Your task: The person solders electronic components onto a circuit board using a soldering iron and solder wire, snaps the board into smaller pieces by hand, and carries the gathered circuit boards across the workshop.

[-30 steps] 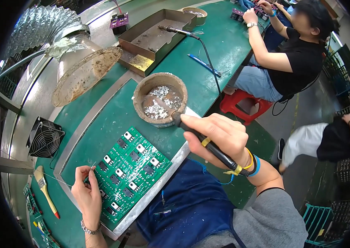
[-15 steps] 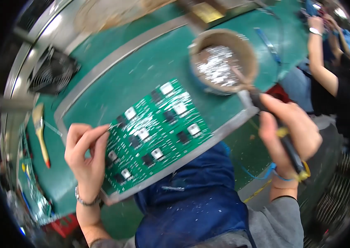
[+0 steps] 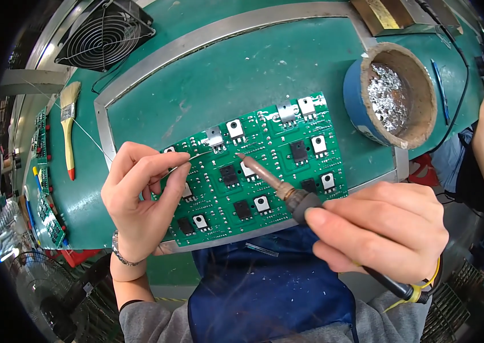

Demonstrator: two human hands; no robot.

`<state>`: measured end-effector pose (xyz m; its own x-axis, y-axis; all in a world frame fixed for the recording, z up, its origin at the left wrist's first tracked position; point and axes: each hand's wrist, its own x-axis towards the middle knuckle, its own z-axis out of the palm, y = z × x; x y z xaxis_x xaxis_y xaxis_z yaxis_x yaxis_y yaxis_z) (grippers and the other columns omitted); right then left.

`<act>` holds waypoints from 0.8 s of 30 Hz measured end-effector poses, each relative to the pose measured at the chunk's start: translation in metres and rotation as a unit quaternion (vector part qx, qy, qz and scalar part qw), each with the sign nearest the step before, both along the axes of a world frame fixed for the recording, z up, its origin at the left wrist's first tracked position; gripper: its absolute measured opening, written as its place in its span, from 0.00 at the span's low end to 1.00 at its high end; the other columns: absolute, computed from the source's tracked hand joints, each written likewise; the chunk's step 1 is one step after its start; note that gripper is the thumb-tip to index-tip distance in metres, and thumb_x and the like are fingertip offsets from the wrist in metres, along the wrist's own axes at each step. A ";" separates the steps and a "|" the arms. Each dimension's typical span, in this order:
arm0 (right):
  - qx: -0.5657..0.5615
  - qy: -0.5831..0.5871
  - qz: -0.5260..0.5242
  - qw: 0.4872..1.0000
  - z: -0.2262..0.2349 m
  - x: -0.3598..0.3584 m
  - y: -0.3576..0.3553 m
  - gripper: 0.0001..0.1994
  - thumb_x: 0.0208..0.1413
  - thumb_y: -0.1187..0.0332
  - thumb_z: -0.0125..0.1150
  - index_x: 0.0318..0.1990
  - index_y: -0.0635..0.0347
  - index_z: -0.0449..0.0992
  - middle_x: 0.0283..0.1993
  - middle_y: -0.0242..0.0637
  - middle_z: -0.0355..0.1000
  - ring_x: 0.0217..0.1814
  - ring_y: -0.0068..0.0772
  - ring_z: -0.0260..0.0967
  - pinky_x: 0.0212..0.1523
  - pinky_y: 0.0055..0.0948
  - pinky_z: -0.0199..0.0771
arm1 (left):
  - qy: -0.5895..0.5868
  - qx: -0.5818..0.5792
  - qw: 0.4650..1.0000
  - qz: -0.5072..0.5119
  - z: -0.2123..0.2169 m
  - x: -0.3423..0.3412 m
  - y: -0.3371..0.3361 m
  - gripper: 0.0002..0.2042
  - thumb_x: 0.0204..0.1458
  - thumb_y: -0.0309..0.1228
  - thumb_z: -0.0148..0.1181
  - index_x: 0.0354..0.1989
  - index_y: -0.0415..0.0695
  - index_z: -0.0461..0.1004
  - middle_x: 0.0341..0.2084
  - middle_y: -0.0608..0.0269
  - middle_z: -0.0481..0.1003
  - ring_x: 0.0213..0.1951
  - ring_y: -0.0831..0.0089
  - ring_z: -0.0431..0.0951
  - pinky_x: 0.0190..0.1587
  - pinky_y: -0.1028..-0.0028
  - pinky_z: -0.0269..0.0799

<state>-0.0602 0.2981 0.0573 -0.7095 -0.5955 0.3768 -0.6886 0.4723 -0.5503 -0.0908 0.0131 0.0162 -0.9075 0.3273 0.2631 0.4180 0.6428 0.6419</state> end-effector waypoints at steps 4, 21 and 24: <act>0.008 0.020 0.007 1.000 -0.002 -0.005 -0.010 0.13 0.41 0.70 0.72 0.37 0.64 0.82 0.30 0.38 0.76 0.24 0.28 0.74 0.20 0.21 0.74 | 0.009 -0.005 1.000 -0.012 0.001 -0.004 0.002 0.10 0.39 0.18 0.69 0.32 0.42 0.80 0.24 0.65 0.69 0.21 0.77 0.71 0.20 0.78 0.65; 0.031 0.029 0.019 0.999 -0.012 -0.008 -0.023 0.14 0.43 0.72 0.70 0.39 0.65 0.80 0.30 0.39 0.75 0.24 0.28 0.73 0.22 0.23 0.76 | -0.009 -0.007 1.000 -0.005 -0.007 -0.004 0.002 0.10 0.40 0.18 0.69 0.32 0.44 0.81 0.25 0.69 0.69 0.21 0.84 0.64 0.21 0.82 0.59; 0.048 0.033 0.024 0.998 -0.011 -0.008 -0.025 0.14 0.44 0.71 0.70 0.40 0.66 0.80 0.31 0.40 0.75 0.26 0.29 0.73 0.24 0.24 0.77 | -0.013 -0.009 1.000 -0.010 -0.009 -0.004 0.002 0.10 0.41 0.18 0.69 0.32 0.44 0.81 0.25 0.69 0.69 0.21 0.83 0.64 0.21 0.82 0.59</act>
<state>-0.0684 0.2736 0.0458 -0.6554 -0.6634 0.3611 -0.7445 0.4870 -0.4567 -0.0945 0.0153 0.0076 -0.9074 0.3501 0.2325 0.4137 0.6466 0.6409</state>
